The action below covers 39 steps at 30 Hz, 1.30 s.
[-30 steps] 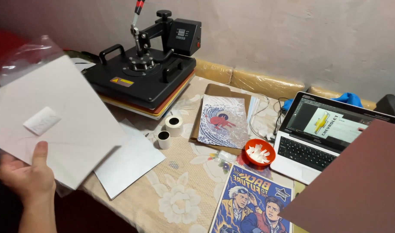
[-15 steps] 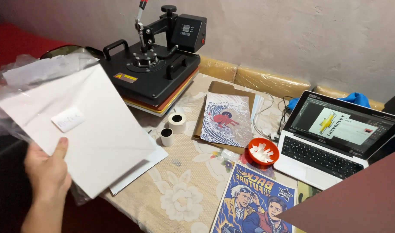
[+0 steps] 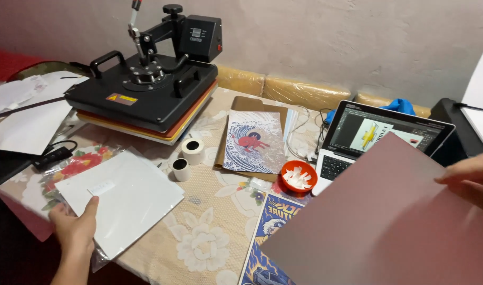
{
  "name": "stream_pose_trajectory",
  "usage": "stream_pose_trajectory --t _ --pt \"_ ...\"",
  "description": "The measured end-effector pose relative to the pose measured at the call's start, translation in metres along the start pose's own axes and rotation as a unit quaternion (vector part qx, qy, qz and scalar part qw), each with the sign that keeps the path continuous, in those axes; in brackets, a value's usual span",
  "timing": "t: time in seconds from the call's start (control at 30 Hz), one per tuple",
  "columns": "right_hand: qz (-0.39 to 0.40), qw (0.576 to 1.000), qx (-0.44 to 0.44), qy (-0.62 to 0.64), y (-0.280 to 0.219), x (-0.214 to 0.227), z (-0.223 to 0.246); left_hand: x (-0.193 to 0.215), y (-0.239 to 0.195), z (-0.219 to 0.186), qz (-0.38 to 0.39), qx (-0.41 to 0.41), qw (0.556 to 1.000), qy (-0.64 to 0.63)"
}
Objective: The person is preparing a sheet of paper by applying small pieces of adhesive tape to its corners, likely for heat transfer printing.
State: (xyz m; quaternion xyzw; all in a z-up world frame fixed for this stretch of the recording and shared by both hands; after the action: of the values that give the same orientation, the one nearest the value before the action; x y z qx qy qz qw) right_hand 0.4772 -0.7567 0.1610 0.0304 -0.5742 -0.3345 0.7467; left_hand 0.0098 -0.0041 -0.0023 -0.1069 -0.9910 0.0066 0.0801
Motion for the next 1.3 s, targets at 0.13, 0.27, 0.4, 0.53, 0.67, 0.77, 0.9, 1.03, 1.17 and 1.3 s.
stream_pose_trajectory --t 0.13,0.27,0.4,0.53,0.67,0.77,0.9,1.03,1.17,1.3 --pt "0.055 0.991 -0.043 0.113 0.031 0.016 0.131 -0.007 -0.049 -0.041 -0.031 -0.143 0.979 0.139" --pt "0.017 0.948 -0.22 0.231 0.067 0.006 0.222 -0.032 -0.106 -0.082 0.231 -0.167 0.957 0.057" --pt "0.163 0.954 -0.169 0.187 0.101 -0.013 0.223 -0.069 -0.154 -0.098 0.536 -0.254 0.805 -0.025" --pt "0.229 0.946 -0.094 0.208 0.123 -0.049 0.219 -0.124 -0.187 -0.091 0.695 -0.238 0.671 -0.1" --pt "0.272 0.93 -0.097 0.229 0.134 -0.074 0.21 -0.161 -0.219 -0.085 0.758 -0.08 0.641 -0.092" --pt "0.282 0.926 -0.102 0.231 0.13 -0.082 0.192 -0.176 -0.24 -0.077 0.725 -0.079 0.678 -0.09" --pt "0.228 0.883 -0.247 0.328 0.113 -0.089 0.174 -0.173 -0.26 -0.068 0.656 0.04 0.721 -0.218" --pt "0.145 0.825 -0.352 0.417 0.084 -0.108 0.154 -0.164 -0.252 -0.063 0.576 -0.044 0.791 -0.2" --pt "0.07 0.838 -0.268 0.469 0.043 -0.16 0.129 -0.159 -0.25 -0.06 0.565 -0.068 0.796 -0.207" --pt "-0.079 0.768 -0.369 0.517 0.007 -0.166 0.156 -0.148 -0.178 -0.056 0.544 -0.255 0.797 -0.065"
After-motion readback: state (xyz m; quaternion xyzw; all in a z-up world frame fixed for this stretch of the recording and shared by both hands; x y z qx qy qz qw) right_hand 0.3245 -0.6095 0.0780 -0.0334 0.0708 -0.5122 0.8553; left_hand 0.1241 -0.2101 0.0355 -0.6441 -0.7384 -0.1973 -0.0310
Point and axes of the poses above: each hand's wrist, its own y-axis towards the middle knuckle, its own x-axis out of the back of the hand, z = x × y, the point moved 1 cm from there along y, towards the middle knuckle, and after that the axes turned 10 degrees about z, right-handed, at the moved point
